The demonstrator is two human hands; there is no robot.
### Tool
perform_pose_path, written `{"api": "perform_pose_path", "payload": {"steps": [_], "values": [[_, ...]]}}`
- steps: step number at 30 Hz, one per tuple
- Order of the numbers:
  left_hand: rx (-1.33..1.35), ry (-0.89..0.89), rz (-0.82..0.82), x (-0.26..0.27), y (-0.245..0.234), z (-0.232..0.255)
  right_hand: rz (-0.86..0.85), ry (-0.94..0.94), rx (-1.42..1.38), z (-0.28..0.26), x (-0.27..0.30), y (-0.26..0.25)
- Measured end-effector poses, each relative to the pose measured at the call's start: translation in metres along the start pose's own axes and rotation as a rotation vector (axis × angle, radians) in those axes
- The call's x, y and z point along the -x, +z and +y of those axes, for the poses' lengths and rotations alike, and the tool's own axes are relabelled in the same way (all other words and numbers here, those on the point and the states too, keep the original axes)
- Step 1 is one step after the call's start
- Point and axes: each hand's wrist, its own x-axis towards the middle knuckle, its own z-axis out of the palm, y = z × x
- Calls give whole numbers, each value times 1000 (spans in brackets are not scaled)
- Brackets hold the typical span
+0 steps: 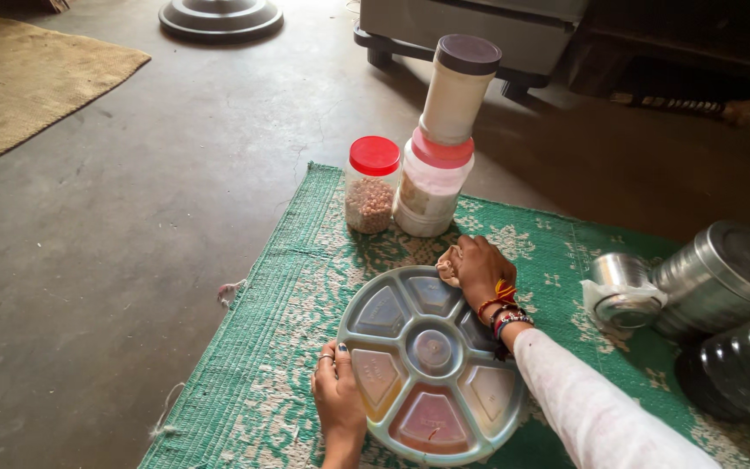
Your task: The person wipes the compartments of a round divided tray using a cloth. They rotate the tray and wipe each section repeatedly with both hands.
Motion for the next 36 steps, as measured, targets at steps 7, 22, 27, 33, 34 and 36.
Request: {"api": "perform_pose_path", "payload": {"steps": [7,22,27,33,34,36], "values": [[53,-81,-51,2,-6,8,-53,-19,108,-50,38,-63],[72,12,-77,10,-15,-10,-171,-52,-31,-130,188,-184],[64,129,-29,9,-7,-18,-160,-163,-131,-167,213,-167],[-30,134,1,6,-3,-28,-97,-306,-104,-191,160,-127],[-46,109,-1,6,-2,-29,-93,-306,-98,-195,147,-119],[-50,143,27,7,1,-29,-86,-309,-89,-206,120,-100]]}}
